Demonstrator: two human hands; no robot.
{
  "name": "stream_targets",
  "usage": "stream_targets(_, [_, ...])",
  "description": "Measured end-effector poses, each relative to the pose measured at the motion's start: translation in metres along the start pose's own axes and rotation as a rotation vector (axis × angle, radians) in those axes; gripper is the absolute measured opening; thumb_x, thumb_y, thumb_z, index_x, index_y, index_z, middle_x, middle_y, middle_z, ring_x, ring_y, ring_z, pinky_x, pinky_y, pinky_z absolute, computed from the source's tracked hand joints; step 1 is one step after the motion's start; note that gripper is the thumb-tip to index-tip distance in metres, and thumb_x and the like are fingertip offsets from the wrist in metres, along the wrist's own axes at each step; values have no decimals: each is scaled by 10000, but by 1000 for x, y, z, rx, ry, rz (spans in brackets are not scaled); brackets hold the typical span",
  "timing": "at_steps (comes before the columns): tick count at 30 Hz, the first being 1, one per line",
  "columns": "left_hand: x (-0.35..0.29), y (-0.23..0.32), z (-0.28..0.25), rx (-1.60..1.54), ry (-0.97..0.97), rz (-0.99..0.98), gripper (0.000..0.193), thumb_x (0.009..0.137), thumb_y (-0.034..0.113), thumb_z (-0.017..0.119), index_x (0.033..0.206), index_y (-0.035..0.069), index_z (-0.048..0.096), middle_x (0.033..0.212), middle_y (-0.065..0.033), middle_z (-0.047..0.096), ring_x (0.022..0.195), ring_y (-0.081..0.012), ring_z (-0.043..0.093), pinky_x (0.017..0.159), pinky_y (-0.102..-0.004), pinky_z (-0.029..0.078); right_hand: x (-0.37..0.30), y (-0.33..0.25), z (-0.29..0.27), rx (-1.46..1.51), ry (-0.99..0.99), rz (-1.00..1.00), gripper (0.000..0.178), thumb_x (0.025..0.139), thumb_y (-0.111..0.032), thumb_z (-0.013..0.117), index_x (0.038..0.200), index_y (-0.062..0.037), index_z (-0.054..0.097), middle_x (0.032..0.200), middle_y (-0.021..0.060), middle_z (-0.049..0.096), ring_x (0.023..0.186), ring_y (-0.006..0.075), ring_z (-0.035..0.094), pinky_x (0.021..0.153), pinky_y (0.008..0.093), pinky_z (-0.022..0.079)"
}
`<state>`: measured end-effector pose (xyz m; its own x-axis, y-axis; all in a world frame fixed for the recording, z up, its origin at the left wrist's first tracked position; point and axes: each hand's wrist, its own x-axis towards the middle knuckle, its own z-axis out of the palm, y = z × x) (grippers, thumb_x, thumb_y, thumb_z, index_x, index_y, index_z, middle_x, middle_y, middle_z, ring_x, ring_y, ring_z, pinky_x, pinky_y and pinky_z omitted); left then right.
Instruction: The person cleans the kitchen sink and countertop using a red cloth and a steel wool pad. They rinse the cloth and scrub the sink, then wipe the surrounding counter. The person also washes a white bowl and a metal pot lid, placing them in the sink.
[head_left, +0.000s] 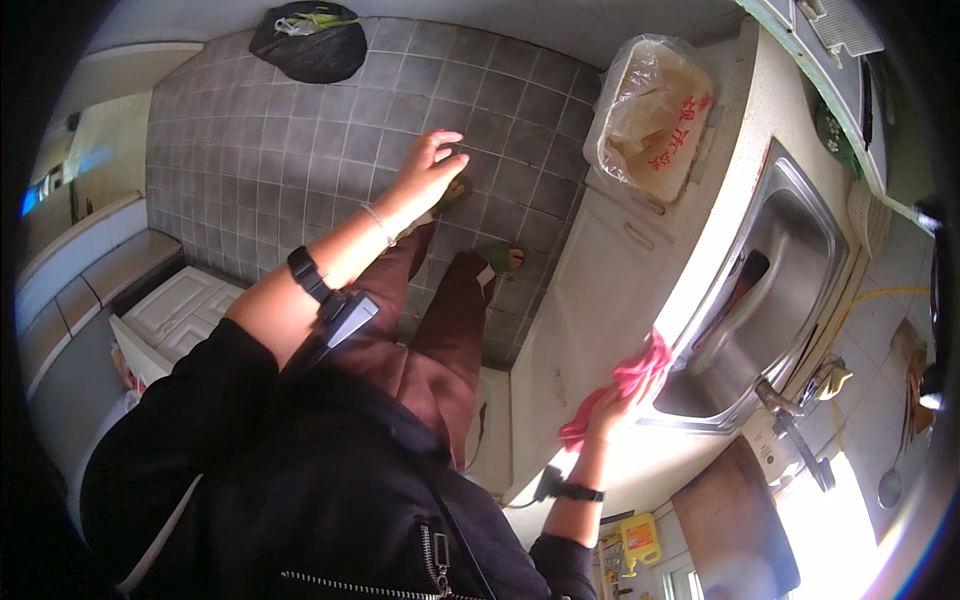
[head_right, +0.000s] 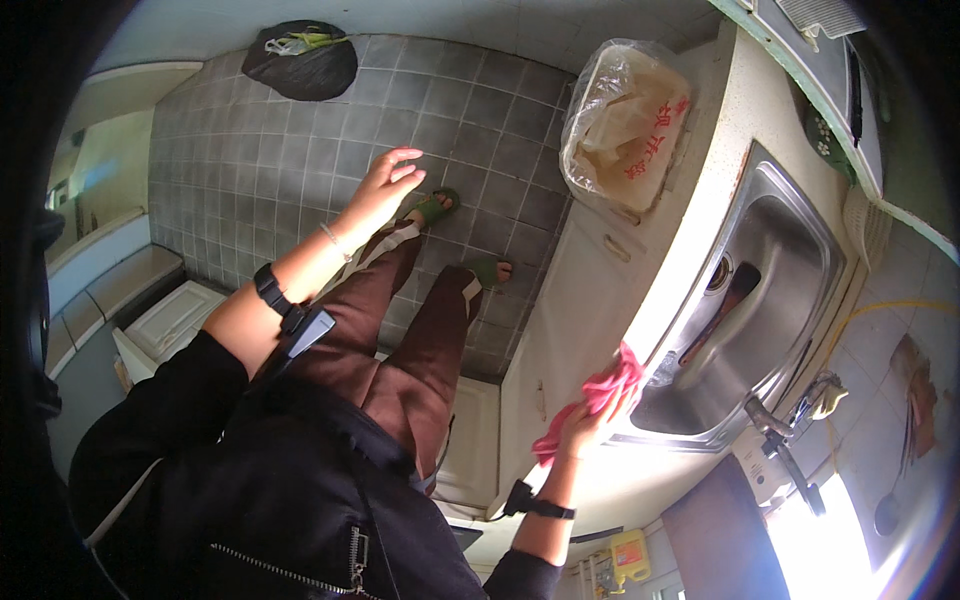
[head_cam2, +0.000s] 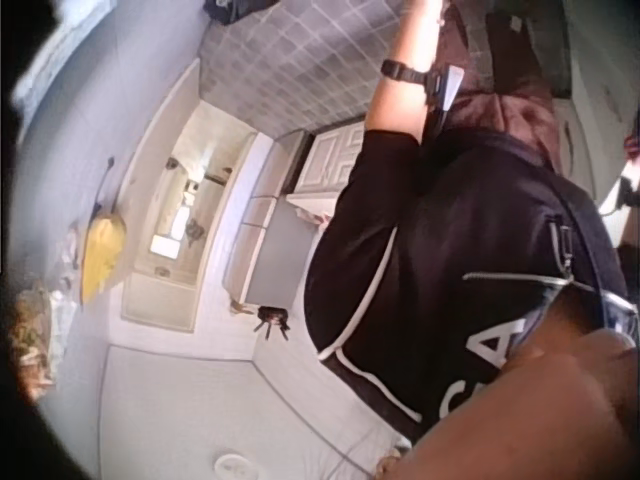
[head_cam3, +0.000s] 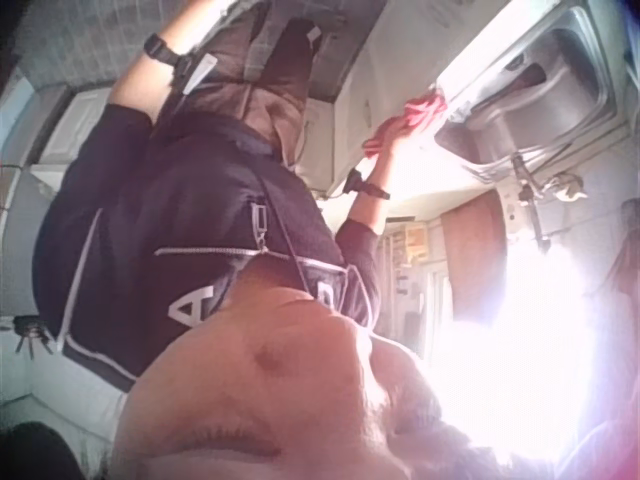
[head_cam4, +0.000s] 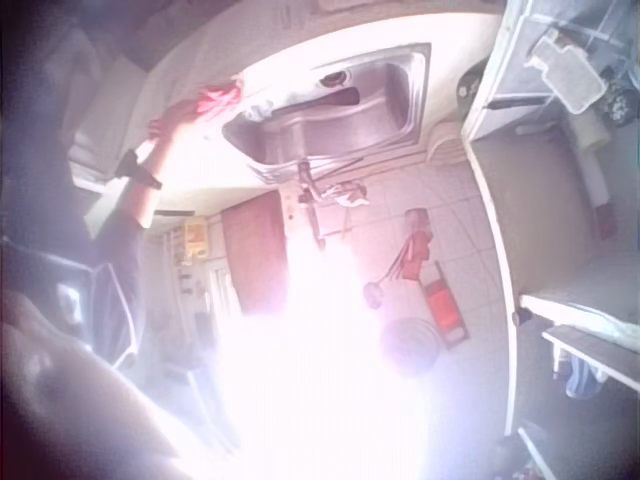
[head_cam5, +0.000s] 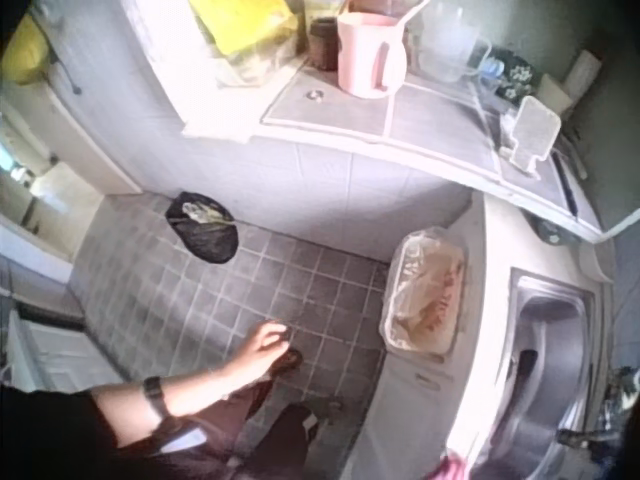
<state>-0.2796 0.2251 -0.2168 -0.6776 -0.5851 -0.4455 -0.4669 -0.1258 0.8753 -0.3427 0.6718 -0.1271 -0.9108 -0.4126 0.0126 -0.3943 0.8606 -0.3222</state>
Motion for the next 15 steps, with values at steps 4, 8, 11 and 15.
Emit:
stream_targets(4, [9, -5, -29, 34, -50, -25, 405, 936, 168, 625, 1299, 41, 496, 1365, -100, 459, 1257, -248, 490, 1019, -338, 428, 125, -12, 21, -70, 97, -71, 541, 829, -112, 585, 1348, 5, 487, 1398, 249, 461, 1319, 438, 404, 1130, 528, 278])
stream_targets(8, [15, 11, -41, 51, -116, -24, 404, 946, 172, 611, 1308, 44, 488, 1390, -90, 448, 1248, -221, 498, 1031, -321, 406, 242, -26, 42, -77, 283, -155, 477, 812, -105, 597, 1268, 26, 549, 1322, 240, 537, 1265, 396, 481, 1084, 478, 363])
stream_targets(11, [24, 28, -43, 96, -180, -21, 407, 962, 167, 583, 1330, 44, 464, 1377, -81, 460, 1249, -209, 498, 1049, -315, 383, 247, -27, 44, -55, 315, -146, 477, 794, -93, 614, 1258, 5, 567, 1296, 248, 548, 1257, 401, 486, 1083, 471, 368])
stream_targets(15, [40, 45, -43, 134, -259, 37, 402, 957, 163, 594, 1326, 49, 480, 1390, -83, 453, 1224, -198, 513, 1035, -310, 394, 148, -20, 43, -37, 308, -2, 551, 727, -51, 620, 1273, -10, 560, 1296, 261, 535, 1231, 427, 493, 1109, 509, 324])
